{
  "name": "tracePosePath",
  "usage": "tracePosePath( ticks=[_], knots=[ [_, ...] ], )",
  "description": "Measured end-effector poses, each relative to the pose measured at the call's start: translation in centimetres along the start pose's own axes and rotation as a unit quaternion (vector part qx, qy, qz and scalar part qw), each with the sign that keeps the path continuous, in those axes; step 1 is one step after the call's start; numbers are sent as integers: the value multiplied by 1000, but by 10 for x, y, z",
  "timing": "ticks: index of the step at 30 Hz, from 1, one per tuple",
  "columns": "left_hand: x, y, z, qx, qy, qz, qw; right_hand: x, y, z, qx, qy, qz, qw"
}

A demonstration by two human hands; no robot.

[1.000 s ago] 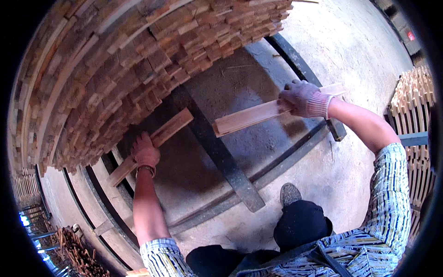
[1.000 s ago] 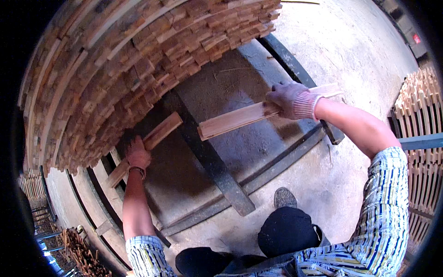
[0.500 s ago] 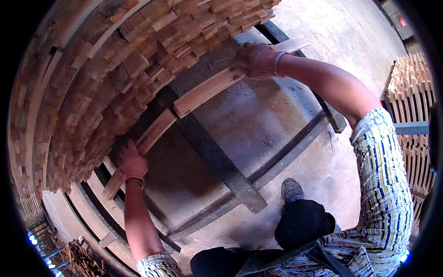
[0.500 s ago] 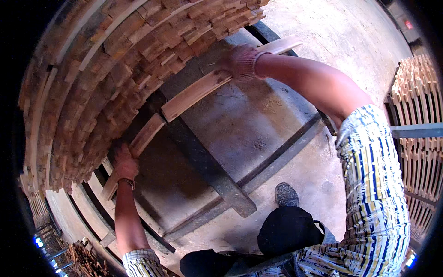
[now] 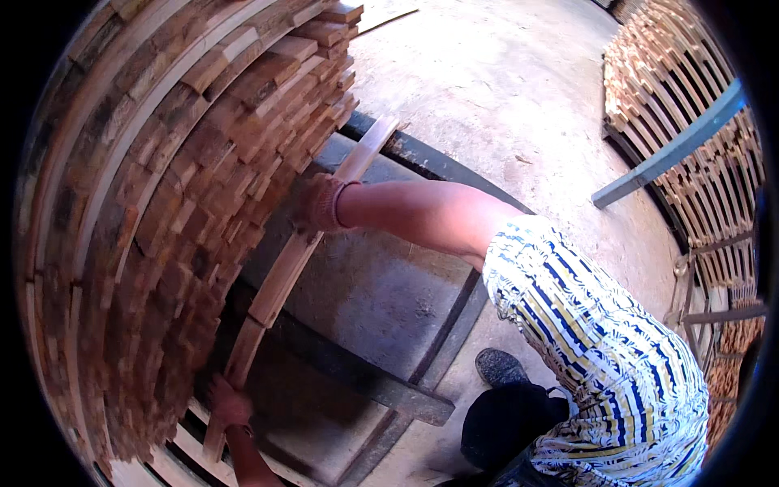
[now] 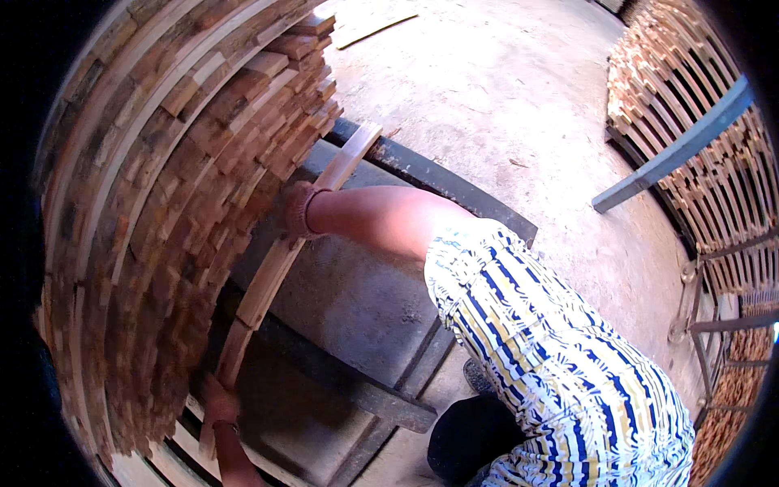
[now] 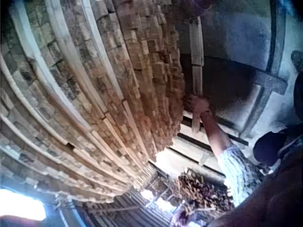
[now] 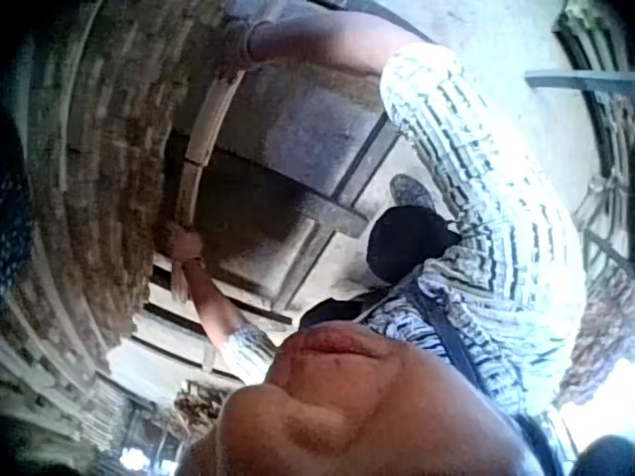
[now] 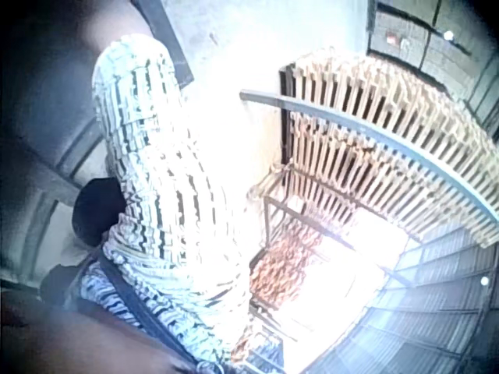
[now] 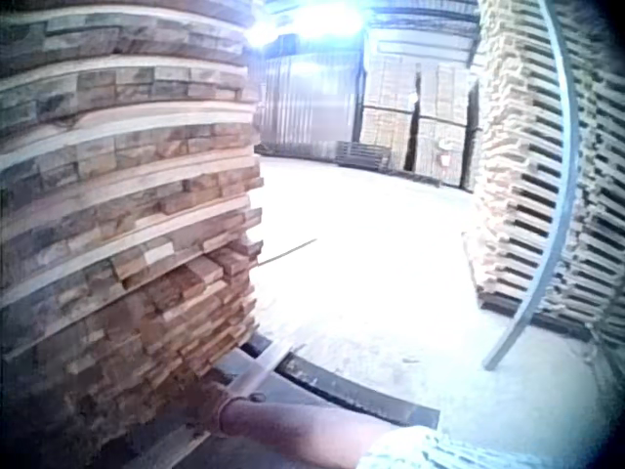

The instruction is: The person picks up wooden planks from a large pile and stacks them onto a metal rack. They handle the planks in small batches, aligning them carefully before placing them on the rack.

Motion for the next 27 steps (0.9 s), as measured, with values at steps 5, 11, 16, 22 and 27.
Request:
tracePosePath(
  ticks=[5,11,16,22,27],
  knots=[
    [9,21,5,191,-44,136,971,-3,39,-5,-29,-79,-45,995],
    [63,144,-35,154,34,25,987,13,25,-15,26,62,-52,996],
    [33,304,7,81,192,113,971,-10,47,-35,38,123,-81,988],
    [-16,414,46,13,406,-47,912,26,49,-21,185,216,-49,958],
    [-30,492,95,68,555,-72,826,-114,47,23,263,204,-220,917]
  ],
)
Point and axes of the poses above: each hand's wrist, its own y-axis away from the middle knuckle, its own z-axis out of the palm, x = y × z, the point moved 1 cm from there along -y, towards the middle knuckle, and after that the axes turned 9 degrees about -x, right-handed, at the moved point
